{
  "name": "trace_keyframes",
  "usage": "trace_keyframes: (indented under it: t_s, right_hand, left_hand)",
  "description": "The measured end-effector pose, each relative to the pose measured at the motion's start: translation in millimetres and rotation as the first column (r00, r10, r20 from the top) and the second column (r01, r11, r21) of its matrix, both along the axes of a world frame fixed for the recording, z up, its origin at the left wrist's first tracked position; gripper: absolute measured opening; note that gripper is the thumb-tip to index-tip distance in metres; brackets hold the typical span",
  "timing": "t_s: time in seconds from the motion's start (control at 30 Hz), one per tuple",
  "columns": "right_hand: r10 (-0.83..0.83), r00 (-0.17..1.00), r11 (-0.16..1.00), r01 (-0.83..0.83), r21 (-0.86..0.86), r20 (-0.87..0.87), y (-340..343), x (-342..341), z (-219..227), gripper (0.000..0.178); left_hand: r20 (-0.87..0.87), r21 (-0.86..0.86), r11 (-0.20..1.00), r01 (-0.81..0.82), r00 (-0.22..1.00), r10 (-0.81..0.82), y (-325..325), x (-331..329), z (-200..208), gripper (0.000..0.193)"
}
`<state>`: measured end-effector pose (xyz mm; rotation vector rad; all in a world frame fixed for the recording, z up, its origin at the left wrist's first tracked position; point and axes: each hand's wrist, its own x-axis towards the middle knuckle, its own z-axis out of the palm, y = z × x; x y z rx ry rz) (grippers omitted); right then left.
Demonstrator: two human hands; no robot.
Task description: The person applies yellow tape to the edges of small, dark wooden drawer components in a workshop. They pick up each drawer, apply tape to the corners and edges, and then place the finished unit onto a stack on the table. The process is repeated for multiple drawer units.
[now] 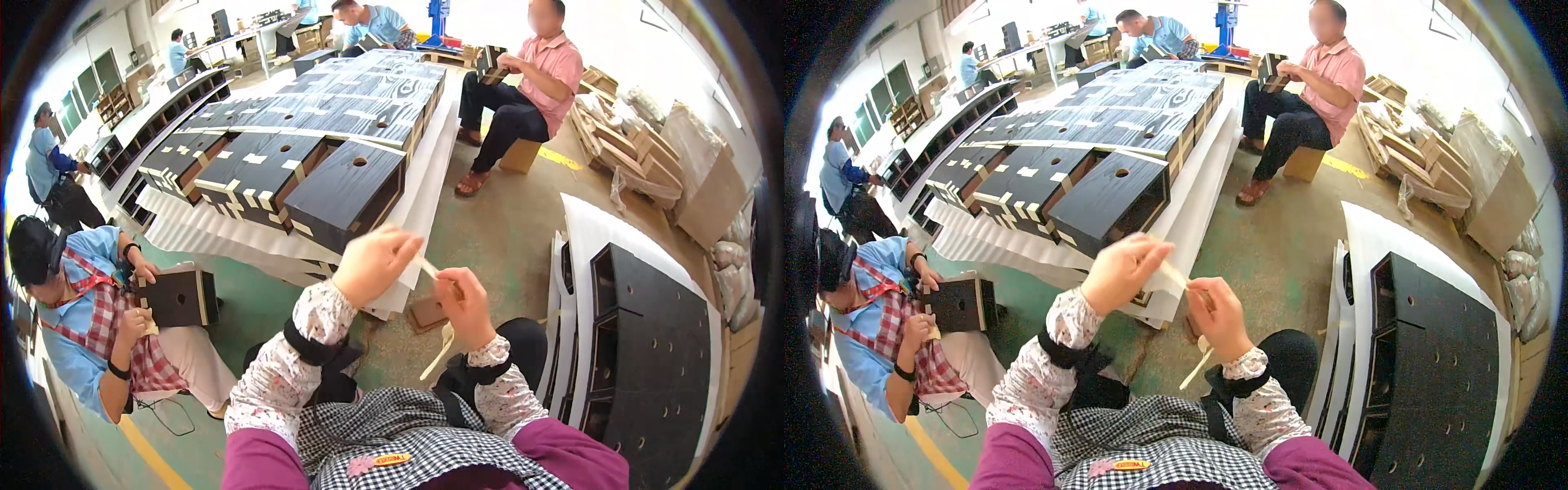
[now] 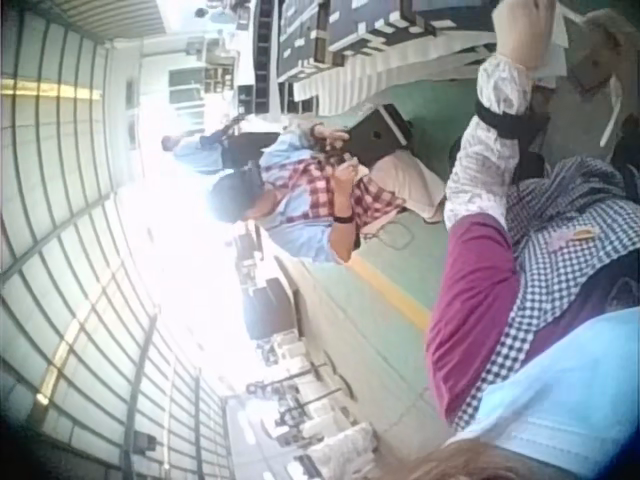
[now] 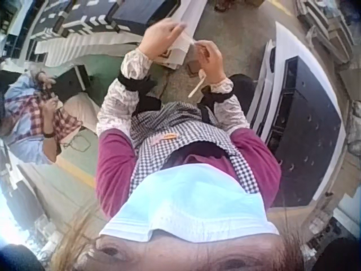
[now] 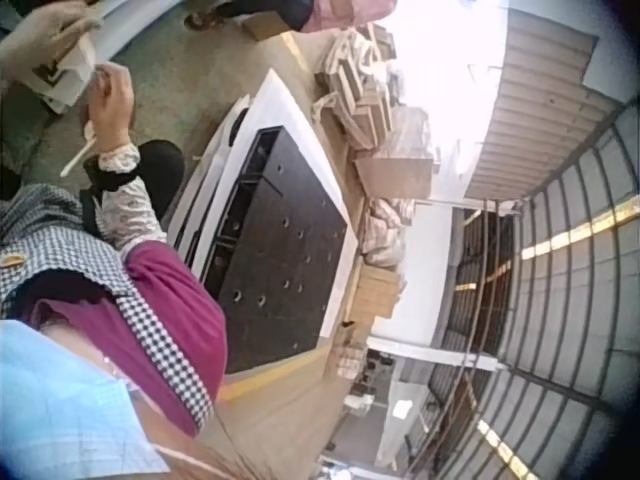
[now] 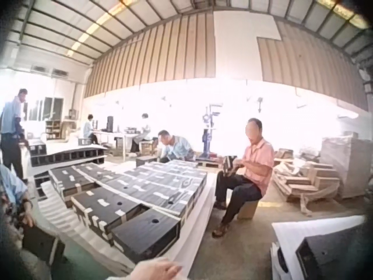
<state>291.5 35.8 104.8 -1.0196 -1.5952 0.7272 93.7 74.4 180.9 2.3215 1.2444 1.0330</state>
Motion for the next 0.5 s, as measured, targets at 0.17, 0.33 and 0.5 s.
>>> trace_keyframes:
  t_s: [0.17,0.33,0.5]
  right_hand:
    - [-0.014,0.884,0.951,-0.132,-0.28,-0.467,11.4,18.4,-26.9,0.014]
    - [-0.002,0.84,0.899,-0.237,-0.369,-0.543,11.1,28.5,-47.3,0.02]
    - [-0.031,0.816,0.896,-0.233,-0.377,-0.577,15.5,36.9,-44.5,0.021]
  left_hand:
    - [-0.283,0.478,0.827,-0.296,0.839,0.464,68.9,3.1,10.5,0.043]
    - [-0.624,0.384,0.764,-0.518,0.465,0.628,111.4,10.0,-17.7,0.052]
    - [-0.658,0.426,0.866,-0.263,0.567,0.496,96.6,-4.7,-23.8,0.048]
